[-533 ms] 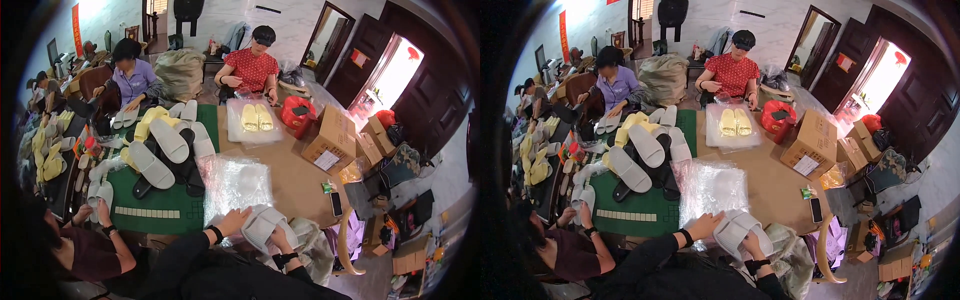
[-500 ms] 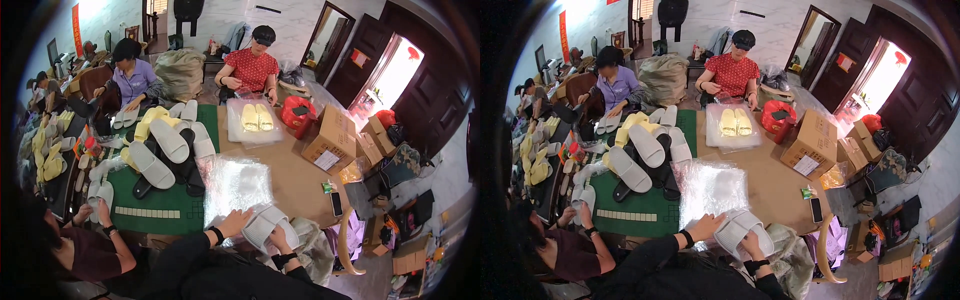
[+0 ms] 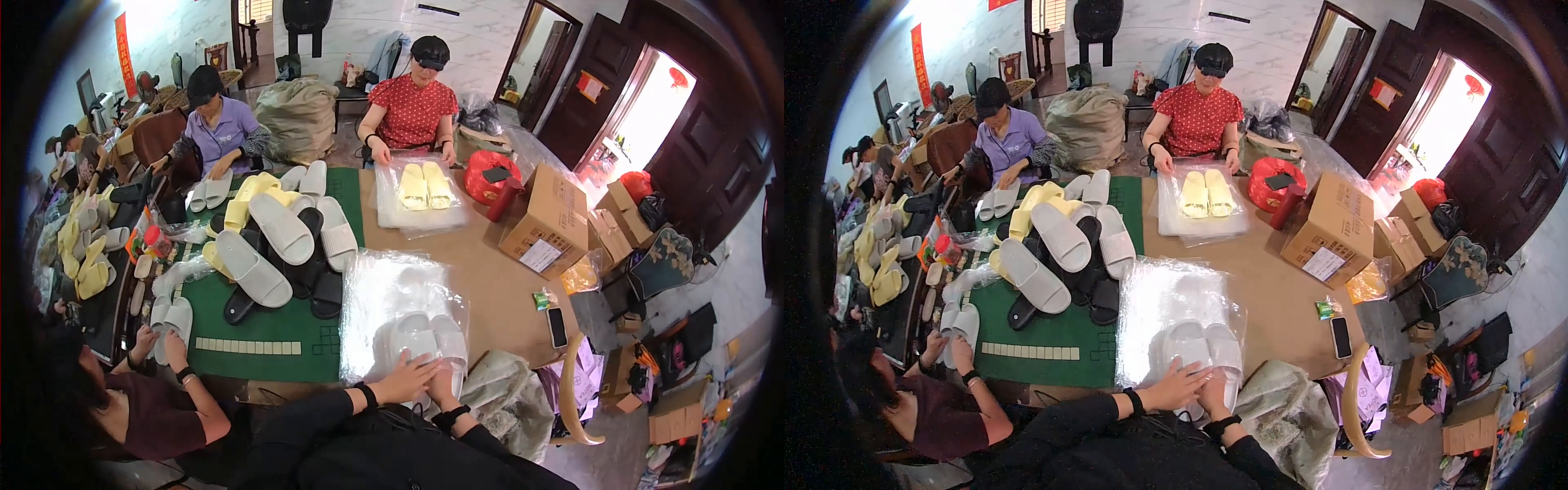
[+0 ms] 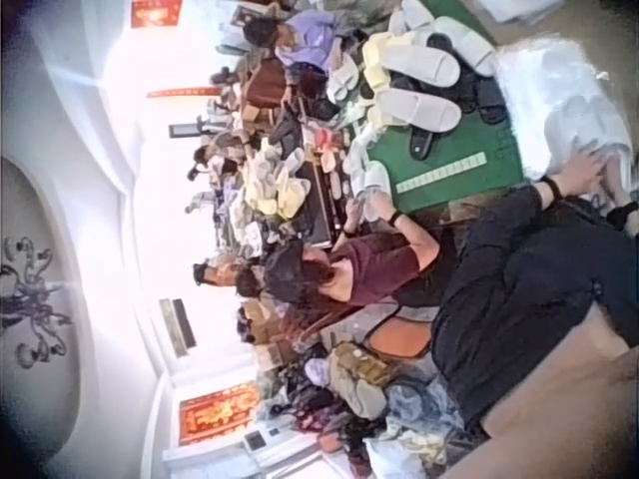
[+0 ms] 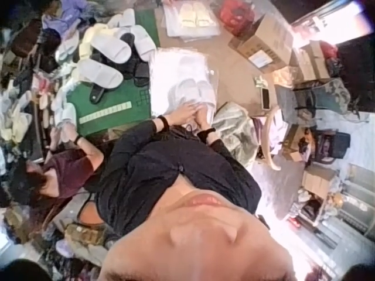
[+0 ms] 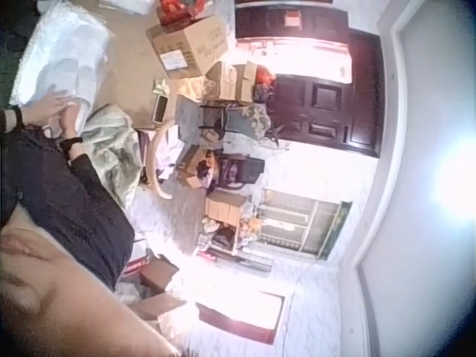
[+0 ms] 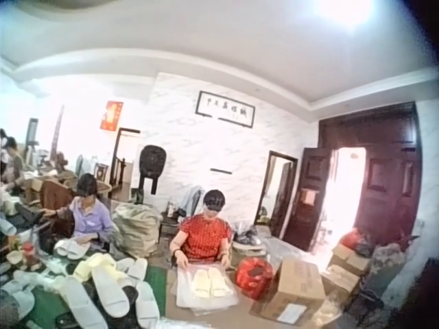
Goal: Organizing, matching pairs, and placing manufactured slippers into plastic bags for shipping.
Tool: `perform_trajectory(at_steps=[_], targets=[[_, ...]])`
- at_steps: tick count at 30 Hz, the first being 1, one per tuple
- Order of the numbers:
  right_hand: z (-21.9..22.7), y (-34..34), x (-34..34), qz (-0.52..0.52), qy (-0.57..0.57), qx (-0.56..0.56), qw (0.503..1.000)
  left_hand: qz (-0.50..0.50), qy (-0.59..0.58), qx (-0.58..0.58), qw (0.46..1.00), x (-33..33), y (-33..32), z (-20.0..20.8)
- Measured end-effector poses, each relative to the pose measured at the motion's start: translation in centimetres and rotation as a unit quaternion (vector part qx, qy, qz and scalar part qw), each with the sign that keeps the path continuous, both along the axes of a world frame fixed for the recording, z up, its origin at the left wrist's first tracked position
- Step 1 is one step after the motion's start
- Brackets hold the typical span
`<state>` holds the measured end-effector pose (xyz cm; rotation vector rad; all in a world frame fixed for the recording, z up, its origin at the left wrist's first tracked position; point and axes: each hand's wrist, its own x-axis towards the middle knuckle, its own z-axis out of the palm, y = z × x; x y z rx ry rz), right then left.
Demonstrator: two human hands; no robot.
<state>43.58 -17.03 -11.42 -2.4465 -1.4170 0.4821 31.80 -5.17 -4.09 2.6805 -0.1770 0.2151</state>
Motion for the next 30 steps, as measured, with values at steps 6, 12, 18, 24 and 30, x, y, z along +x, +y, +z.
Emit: perform_trajectory(at_steps=[6,12,18,24,30], targets=[[-2.4,2.0,0.2,0.001,-0.211,0.164,0.964,-0.106,-0.080,-0.041,0.990,0.8,0.8,-1.7],[1.0,5.2,-0.3,-0.151,0.045,0.354,0.922,0.291,-0.158,-0.151,0.931,1.4,1.8,0.6],[0.2,6.3,-0.7,-0.140,-0.102,0.275,0.946,0.254,-0.075,-0.213,0.940,0.5,3.1,-2.2],[3.7,6.9,0.5,-0.201,-0.031,0.232,0.951,0.335,-0.142,-0.355,0.861,-0.2,3.0,-3.7],[2.4,7.4,0.8,-0.251,-0.056,0.179,0.950,0.331,0.026,-0.392,0.858,-0.2,3.7,-1.1]])
